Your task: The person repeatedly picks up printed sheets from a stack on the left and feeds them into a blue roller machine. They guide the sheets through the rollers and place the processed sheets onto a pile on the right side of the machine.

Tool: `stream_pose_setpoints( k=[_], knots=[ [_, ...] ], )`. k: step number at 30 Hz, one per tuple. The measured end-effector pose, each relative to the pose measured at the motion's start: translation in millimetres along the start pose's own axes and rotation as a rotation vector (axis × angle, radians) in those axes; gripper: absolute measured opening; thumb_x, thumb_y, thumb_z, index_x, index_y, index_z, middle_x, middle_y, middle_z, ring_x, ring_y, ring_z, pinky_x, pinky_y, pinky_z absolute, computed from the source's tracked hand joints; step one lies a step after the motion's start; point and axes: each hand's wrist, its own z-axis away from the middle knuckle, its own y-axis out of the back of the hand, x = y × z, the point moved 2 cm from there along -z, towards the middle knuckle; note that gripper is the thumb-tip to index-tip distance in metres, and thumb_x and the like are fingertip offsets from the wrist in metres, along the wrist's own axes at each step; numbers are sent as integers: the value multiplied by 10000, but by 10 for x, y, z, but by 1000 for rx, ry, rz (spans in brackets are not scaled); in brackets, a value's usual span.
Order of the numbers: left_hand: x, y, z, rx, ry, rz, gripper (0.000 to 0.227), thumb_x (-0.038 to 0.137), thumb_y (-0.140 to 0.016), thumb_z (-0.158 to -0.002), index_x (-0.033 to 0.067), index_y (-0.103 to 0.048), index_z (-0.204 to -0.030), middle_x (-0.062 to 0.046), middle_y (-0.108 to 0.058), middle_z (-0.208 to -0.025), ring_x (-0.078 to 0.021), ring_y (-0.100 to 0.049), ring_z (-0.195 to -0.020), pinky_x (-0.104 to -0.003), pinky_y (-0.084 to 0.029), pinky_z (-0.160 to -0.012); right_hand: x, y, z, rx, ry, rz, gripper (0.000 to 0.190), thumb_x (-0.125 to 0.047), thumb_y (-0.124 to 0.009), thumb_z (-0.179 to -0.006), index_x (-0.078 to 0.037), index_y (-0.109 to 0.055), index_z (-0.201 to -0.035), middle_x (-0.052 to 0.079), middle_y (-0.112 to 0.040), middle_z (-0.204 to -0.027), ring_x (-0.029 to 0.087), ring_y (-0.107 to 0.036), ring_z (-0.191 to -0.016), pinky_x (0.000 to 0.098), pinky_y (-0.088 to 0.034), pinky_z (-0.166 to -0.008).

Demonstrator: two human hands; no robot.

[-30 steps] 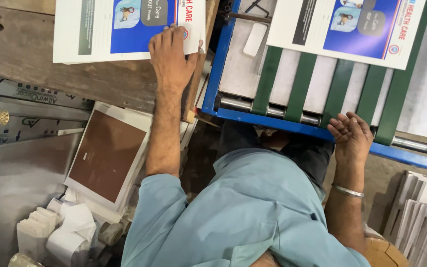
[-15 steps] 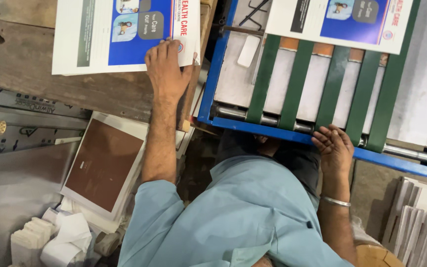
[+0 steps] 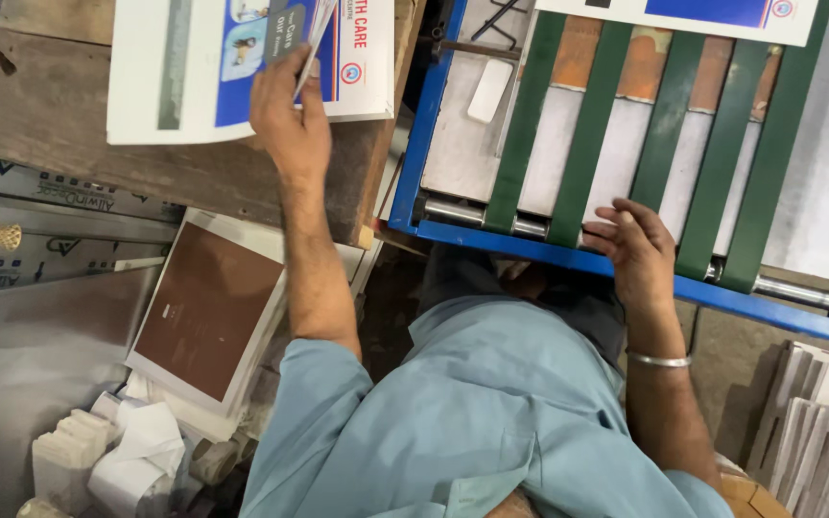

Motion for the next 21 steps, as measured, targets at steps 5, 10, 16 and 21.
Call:
stream_pose_setpoints(
  k=[5, 10, 16, 21],
  knots=[
    [836, -430, 360, -297, -188, -162, 531, -41, -589, -892, 12, -611, -1420, -154, -635, -1412, -297, -536, -1364, -490, -346, -1218, -314, -762, -117, -395, 43, 54, 516, -258, -593, -1048, 40, -473, -1451, 191, -613, -1358, 292, -682, -1178, 406, -622, -948],
    [1821, -761, 765, -644, -501, -124, 734, 396, -713, -869, -43, -507, -1420, -189, -538, -1452, -326, -460, -1400, -607, -250, -1214, -306, -1173, -344, -165, -115, -226, 530, -251, -615, -988, -68, -448, -1457, 90, -616, -1324, 237, -681, -1122, 414, -632, -844],
    [1386, -399, 557, -702, -355, -237, 792, 484, -748, -900, -5, -511, -1477, -222, -499, -1514, -365, -406, -1449, -586, -244, -1214, -423, -280, -642, 172, 177, -347, 430, -6, -653, -1005, 46, -535, -1416, 145, -679, -1313, 240, -718, -1142, 355, -629, -960],
    [649, -86, 118, -515, -267, -412, 825, 494, -784, -922, -58, -501, -1466, -280, -473, -1519, -420, -395, -1430, -591, -242, -1172, -602, 627, -695, 473, 434, -217, 376, 85, -645, -994, 89, -588, -1365, 190, -705, -1315, 259, -733, -1151, 327, -638, -970]
  ],
)
